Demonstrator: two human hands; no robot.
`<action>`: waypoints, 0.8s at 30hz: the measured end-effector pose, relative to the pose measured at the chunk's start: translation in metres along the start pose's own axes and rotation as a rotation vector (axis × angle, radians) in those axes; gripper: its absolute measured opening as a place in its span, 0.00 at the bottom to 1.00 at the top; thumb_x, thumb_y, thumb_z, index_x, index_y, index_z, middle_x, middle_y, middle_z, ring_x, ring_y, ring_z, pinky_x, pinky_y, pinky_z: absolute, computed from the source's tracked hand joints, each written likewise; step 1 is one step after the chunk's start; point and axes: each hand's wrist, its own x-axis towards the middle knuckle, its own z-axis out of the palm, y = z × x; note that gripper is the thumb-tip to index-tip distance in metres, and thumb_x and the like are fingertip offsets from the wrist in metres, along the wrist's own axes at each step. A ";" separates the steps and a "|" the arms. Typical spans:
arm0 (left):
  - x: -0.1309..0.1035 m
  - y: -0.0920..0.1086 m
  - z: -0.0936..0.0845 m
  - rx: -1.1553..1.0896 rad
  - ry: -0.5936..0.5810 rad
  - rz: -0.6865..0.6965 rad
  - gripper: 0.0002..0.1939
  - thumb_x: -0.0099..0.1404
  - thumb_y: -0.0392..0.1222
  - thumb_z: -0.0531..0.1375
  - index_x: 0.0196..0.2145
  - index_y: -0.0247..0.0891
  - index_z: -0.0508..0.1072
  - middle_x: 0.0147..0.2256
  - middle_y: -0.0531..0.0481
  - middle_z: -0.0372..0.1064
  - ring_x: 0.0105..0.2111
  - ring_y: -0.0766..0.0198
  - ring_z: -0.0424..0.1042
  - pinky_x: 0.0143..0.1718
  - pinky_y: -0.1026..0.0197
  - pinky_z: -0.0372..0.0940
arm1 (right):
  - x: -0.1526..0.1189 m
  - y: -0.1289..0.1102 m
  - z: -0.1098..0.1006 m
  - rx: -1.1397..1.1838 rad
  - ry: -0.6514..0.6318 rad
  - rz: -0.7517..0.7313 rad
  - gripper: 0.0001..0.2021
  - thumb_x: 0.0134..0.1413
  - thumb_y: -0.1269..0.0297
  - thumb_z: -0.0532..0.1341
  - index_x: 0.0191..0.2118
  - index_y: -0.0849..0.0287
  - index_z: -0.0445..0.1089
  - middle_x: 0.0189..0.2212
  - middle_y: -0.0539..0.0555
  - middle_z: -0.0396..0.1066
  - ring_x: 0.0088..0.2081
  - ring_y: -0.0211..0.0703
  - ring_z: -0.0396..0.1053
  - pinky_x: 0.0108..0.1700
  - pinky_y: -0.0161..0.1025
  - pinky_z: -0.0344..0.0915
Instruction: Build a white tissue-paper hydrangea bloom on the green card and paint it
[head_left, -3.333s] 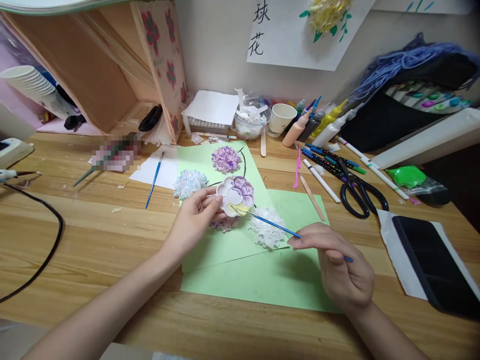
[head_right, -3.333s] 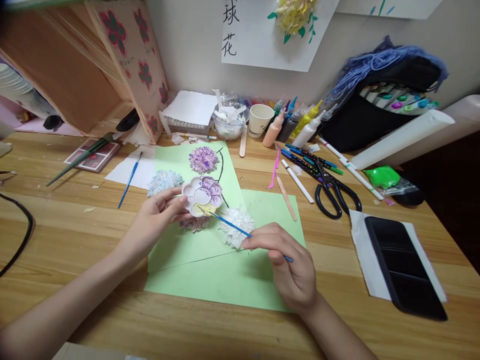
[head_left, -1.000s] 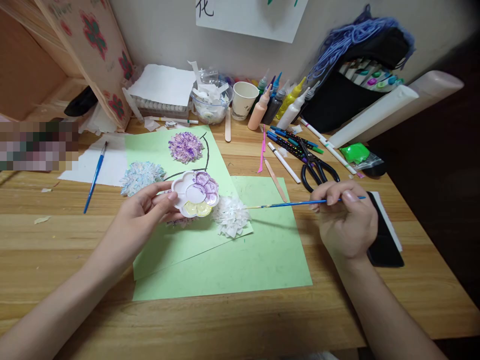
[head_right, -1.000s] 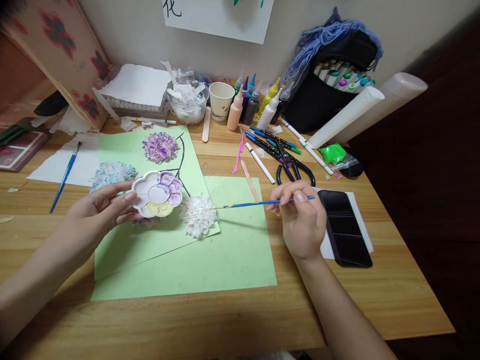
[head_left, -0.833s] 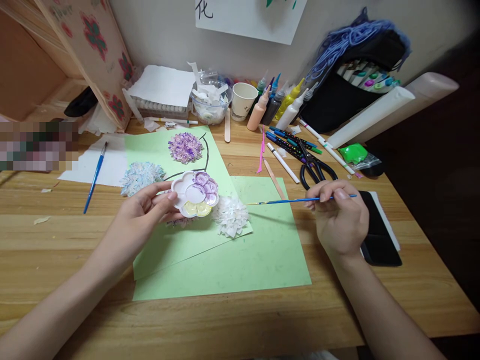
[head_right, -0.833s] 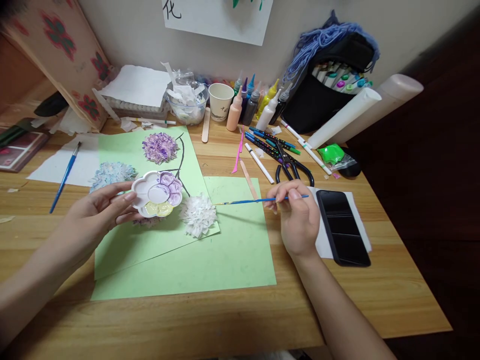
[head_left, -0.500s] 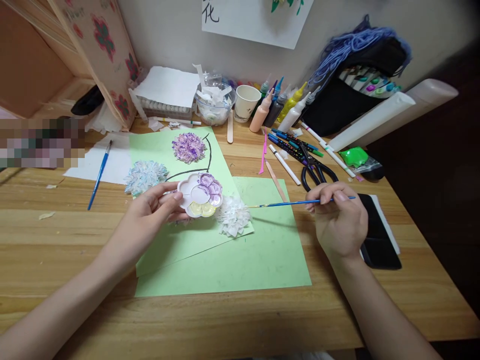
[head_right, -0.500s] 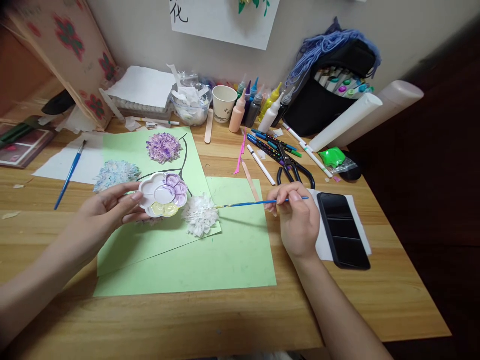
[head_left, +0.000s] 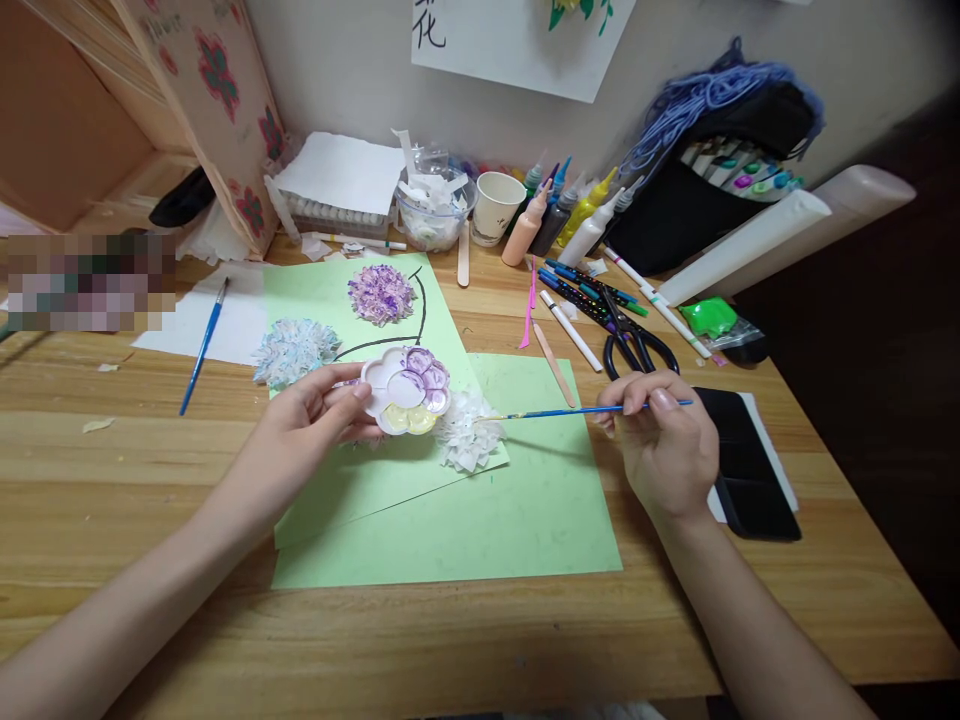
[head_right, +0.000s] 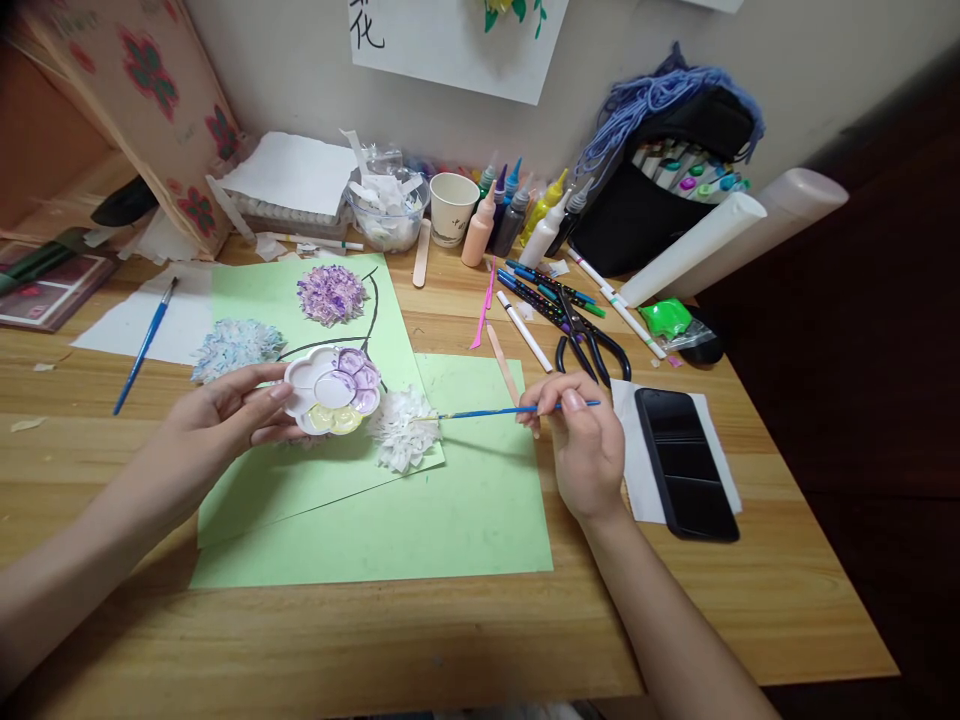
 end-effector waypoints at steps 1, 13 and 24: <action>0.000 -0.001 0.000 0.009 0.009 0.004 0.22 0.57 0.49 0.61 0.47 0.36 0.68 0.33 0.51 0.75 0.27 0.65 0.75 0.37 0.61 0.73 | 0.000 0.000 0.000 -0.002 0.011 -0.015 0.10 0.54 0.65 0.54 0.23 0.58 0.65 0.21 0.50 0.65 0.23 0.38 0.61 0.23 0.35 0.56; 0.001 -0.002 0.001 0.012 0.012 0.003 0.23 0.57 0.50 0.61 0.47 0.35 0.68 0.33 0.50 0.73 0.29 0.63 0.74 0.38 0.59 0.73 | 0.000 -0.001 -0.001 0.000 0.026 -0.037 0.10 0.54 0.64 0.54 0.23 0.56 0.65 0.20 0.51 0.64 0.22 0.39 0.60 0.23 0.36 0.56; 0.000 -0.001 0.001 0.019 0.008 0.004 0.24 0.56 0.50 0.62 0.47 0.34 0.68 0.36 0.48 0.74 0.29 0.63 0.74 0.38 0.58 0.73 | -0.003 -0.005 0.000 -0.047 -0.016 -0.136 0.11 0.53 0.64 0.54 0.21 0.57 0.64 0.19 0.50 0.65 0.21 0.39 0.61 0.23 0.37 0.56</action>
